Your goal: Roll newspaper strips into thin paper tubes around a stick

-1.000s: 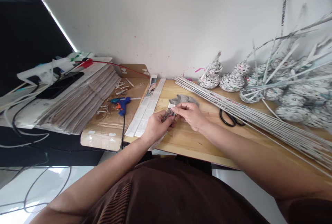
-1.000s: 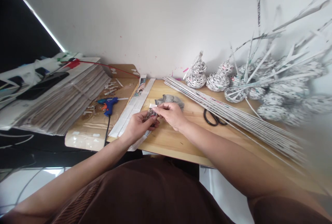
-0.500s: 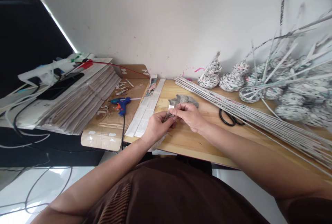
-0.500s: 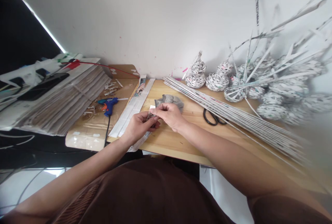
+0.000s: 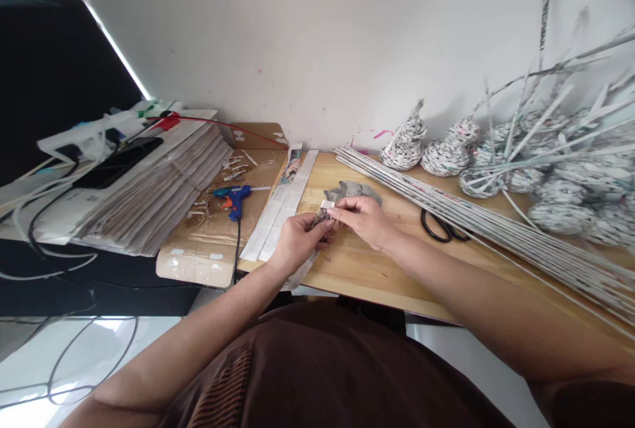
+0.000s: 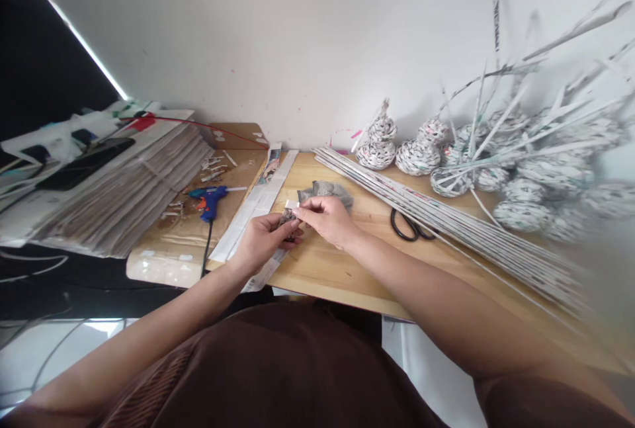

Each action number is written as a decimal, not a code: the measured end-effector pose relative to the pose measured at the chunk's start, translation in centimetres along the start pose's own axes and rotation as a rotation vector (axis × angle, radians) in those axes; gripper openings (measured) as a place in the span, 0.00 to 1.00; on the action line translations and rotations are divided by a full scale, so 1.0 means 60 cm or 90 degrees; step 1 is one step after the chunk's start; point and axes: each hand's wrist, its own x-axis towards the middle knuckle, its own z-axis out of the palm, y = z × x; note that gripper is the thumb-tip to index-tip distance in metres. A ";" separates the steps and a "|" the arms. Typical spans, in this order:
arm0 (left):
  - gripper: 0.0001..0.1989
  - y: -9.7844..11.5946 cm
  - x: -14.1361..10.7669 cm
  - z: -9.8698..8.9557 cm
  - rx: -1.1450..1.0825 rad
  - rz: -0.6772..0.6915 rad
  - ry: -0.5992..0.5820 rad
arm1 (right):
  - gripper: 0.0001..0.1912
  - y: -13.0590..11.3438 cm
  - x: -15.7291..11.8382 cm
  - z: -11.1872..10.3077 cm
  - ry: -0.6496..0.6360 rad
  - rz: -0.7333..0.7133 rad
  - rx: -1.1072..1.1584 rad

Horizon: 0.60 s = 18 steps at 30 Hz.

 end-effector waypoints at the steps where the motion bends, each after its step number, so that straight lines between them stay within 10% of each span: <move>1: 0.15 -0.001 0.000 -0.001 -0.006 -0.001 0.003 | 0.15 -0.001 0.000 0.000 0.002 0.003 -0.002; 18: 0.18 -0.020 0.014 -0.006 0.154 0.077 0.036 | 0.15 -0.004 -0.003 0.006 0.004 0.080 0.023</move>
